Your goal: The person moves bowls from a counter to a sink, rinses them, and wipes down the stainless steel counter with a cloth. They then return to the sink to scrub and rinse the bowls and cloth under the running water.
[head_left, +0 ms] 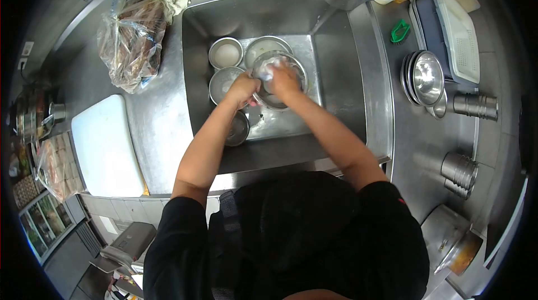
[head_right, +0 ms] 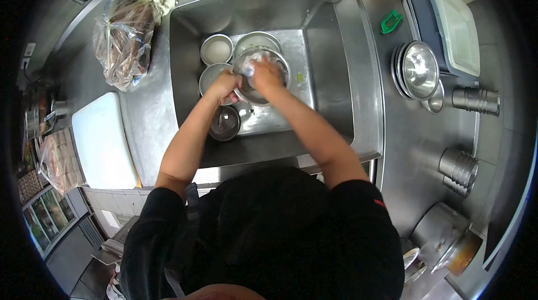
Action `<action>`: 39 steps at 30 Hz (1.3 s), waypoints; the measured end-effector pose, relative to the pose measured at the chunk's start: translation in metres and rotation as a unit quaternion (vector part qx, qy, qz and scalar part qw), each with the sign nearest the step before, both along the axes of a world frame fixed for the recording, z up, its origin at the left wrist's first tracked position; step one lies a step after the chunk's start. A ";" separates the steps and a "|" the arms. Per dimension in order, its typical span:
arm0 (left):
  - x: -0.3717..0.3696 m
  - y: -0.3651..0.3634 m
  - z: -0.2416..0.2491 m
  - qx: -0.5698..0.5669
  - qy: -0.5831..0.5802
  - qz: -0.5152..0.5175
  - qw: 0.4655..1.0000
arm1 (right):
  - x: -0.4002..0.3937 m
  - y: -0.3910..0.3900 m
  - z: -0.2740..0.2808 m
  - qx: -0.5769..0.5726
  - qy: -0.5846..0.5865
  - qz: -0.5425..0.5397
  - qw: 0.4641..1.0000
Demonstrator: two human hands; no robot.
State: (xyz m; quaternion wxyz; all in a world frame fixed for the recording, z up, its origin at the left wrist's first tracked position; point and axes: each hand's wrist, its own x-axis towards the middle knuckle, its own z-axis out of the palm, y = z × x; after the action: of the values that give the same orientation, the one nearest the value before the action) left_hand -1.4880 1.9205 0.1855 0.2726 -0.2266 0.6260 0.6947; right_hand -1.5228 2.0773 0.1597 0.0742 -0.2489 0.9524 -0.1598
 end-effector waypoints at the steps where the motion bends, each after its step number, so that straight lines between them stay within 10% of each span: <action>1: -0.005 -0.007 -0.006 -0.052 -0.013 -0.006 0.999 | 0.009 -0.008 0.002 0.000 -0.109 0.007 0.994; 2: -0.005 -0.018 -0.007 -0.055 -0.012 -0.005 0.998 | 0.019 -0.013 0.005 -0.002 -0.215 0.014 0.977; 6: 0.001 -0.040 -0.010 -0.042 -0.018 -0.075 0.996 | 0.003 0.014 0.039 0.168 -0.048 0.127 0.976; 10: -0.011 -0.033 0.008 -0.019 -0.066 -0.122 0.990 | -0.018 -0.002 0.032 -0.043 0.125 0.188 0.973; 14: -0.009 -0.043 0.020 -0.081 -0.029 -0.175 0.981 | -0.030 -0.013 0.056 0.012 0.004 0.214 0.977; 16: -0.001 -0.051 0.013 -0.090 0.008 -0.137 0.986 | -0.032 -0.004 0.038 0.000 0.085 0.175 0.981; 18: 0.006 -0.048 0.010 -0.097 0.049 -0.098 0.989 | -0.026 0.001 0.047 -0.042 -0.100 -0.124 0.986; 22: 0.039 -0.026 -0.019 -0.129 0.090 0.090 0.983 | -0.012 0.007 0.011 -0.114 -0.141 -0.296 0.938; 29: -0.013 -0.032 0.000 -0.341 0.188 -0.203 0.898 | -0.053 -0.015 0.050 -0.064 0.147 0.248 0.955; 33: -0.015 -0.028 0.035 -0.289 0.170 -0.018 0.942 | -0.068 -0.010 0.069 -0.065 0.048 0.027 0.996; 35: -0.002 -0.020 0.033 -0.208 0.138 0.103 0.963 | -0.057 -0.009 0.044 -0.145 0.008 -0.222 0.964; 39: 0.009 0.002 -0.005 -0.037 0.126 0.351 0.927 | 0.003 -0.029 -0.017 -0.228 -0.178 -0.350 0.891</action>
State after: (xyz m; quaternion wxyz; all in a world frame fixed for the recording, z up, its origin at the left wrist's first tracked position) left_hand -1.4794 1.9221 0.1802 -0.0789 -0.3522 0.5608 0.7451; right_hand -1.5198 2.0480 0.1428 0.1233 0.1235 0.8859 -0.4298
